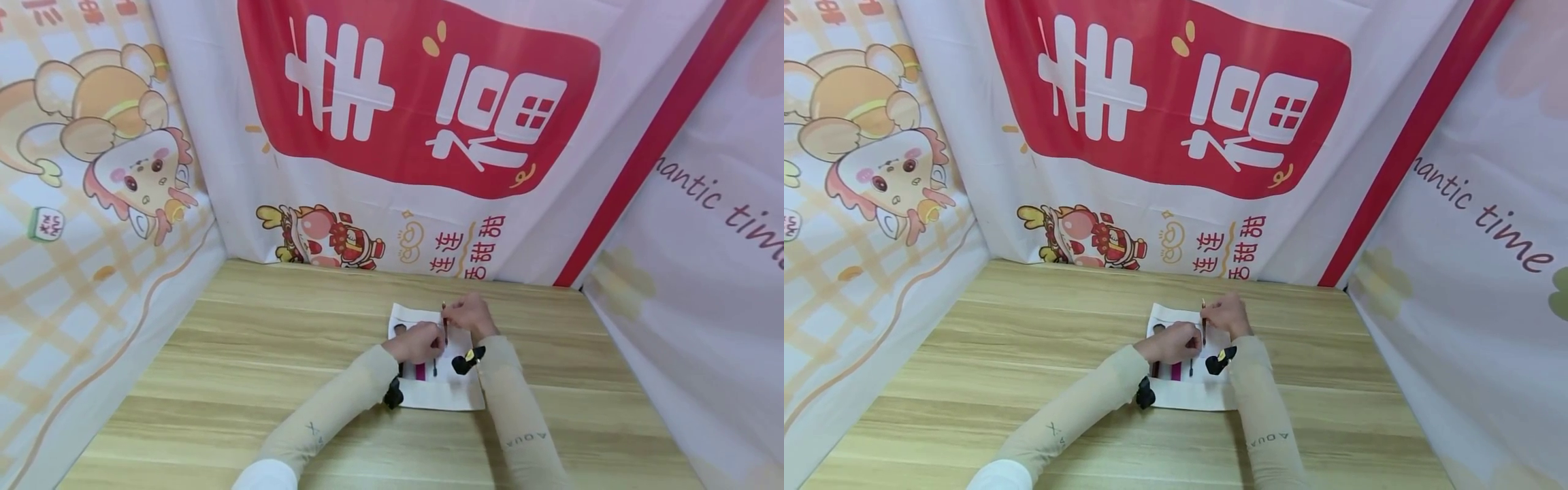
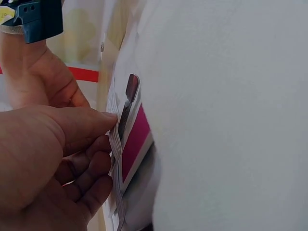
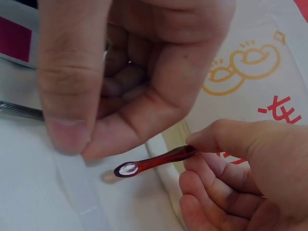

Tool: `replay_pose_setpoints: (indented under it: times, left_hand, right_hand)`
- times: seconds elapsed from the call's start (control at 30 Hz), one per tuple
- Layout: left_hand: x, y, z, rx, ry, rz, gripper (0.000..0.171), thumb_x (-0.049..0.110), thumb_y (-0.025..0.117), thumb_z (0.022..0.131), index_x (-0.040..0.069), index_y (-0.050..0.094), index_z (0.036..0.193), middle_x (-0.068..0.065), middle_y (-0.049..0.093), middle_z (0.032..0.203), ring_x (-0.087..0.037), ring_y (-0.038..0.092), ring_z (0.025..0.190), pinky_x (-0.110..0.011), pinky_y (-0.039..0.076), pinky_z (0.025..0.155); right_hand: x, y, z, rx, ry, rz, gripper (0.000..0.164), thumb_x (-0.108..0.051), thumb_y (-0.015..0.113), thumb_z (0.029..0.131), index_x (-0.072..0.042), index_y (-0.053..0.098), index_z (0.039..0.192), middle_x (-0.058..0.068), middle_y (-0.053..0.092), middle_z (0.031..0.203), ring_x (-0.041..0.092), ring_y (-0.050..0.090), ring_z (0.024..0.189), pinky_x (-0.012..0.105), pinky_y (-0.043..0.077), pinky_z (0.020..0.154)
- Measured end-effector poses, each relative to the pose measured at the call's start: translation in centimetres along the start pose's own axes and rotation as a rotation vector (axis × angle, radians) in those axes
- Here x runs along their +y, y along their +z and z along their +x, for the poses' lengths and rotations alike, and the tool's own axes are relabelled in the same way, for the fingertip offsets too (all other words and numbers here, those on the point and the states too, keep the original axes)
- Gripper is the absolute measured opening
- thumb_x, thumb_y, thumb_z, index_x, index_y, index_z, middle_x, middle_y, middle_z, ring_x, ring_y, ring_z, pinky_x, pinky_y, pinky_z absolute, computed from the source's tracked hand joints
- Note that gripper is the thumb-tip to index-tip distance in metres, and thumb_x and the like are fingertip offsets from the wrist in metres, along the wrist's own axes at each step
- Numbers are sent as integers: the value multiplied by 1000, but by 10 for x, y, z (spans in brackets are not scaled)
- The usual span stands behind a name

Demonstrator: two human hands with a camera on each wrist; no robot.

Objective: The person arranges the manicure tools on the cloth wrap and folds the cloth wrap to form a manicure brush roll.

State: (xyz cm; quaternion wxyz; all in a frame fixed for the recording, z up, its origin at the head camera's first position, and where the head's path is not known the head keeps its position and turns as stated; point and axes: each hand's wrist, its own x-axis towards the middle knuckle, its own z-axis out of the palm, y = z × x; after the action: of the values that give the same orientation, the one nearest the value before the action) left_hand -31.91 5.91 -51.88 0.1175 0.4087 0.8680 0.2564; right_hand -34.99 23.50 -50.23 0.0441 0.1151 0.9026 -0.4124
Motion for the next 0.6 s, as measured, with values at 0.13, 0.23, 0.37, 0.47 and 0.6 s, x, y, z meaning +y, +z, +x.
replay_pose_setpoints:
  times: [0.13,0.23,0.37,0.47,0.6]
  left_hand:
    - [0,0,0,1,-11,-19,28,3,63,100,9,64,74,8,49,65,-6,47,61,-20,40,65]
    - [-1,-1,0,-7,-32,-42,26,3,64,100,10,64,75,7,51,66,-8,49,62,-22,42,65]
    - [-26,17,14,3,-5,-42,36,8,64,100,18,53,67,8,43,62,-8,46,58,-23,40,62]
    - [-47,34,27,24,17,-27,41,7,63,99,21,46,64,9,38,60,-8,44,55,-24,39,60]
    - [-32,22,20,2,-10,-61,39,6,63,100,19,49,65,6,44,62,-10,49,56,-25,43,62]
  right_hand:
    - [3,4,-1,-2,30,-6,16,-14,80,87,-3,77,77,0,64,62,15,53,60,27,41,56]
    - [4,6,-5,-5,35,-14,15,-14,80,88,-3,77,78,1,65,64,15,54,61,28,41,56]
    - [4,8,-12,-5,28,-54,20,-16,81,86,-6,74,71,0,63,61,14,51,58,27,39,54]
    - [5,8,-16,-14,11,-103,26,-18,79,86,-8,70,63,-1,59,56,13,49,54,26,37,51]
    - [7,9,-22,-46,-10,-143,30,-15,76,85,-10,66,57,-2,56,52,13,49,51,26,36,49]
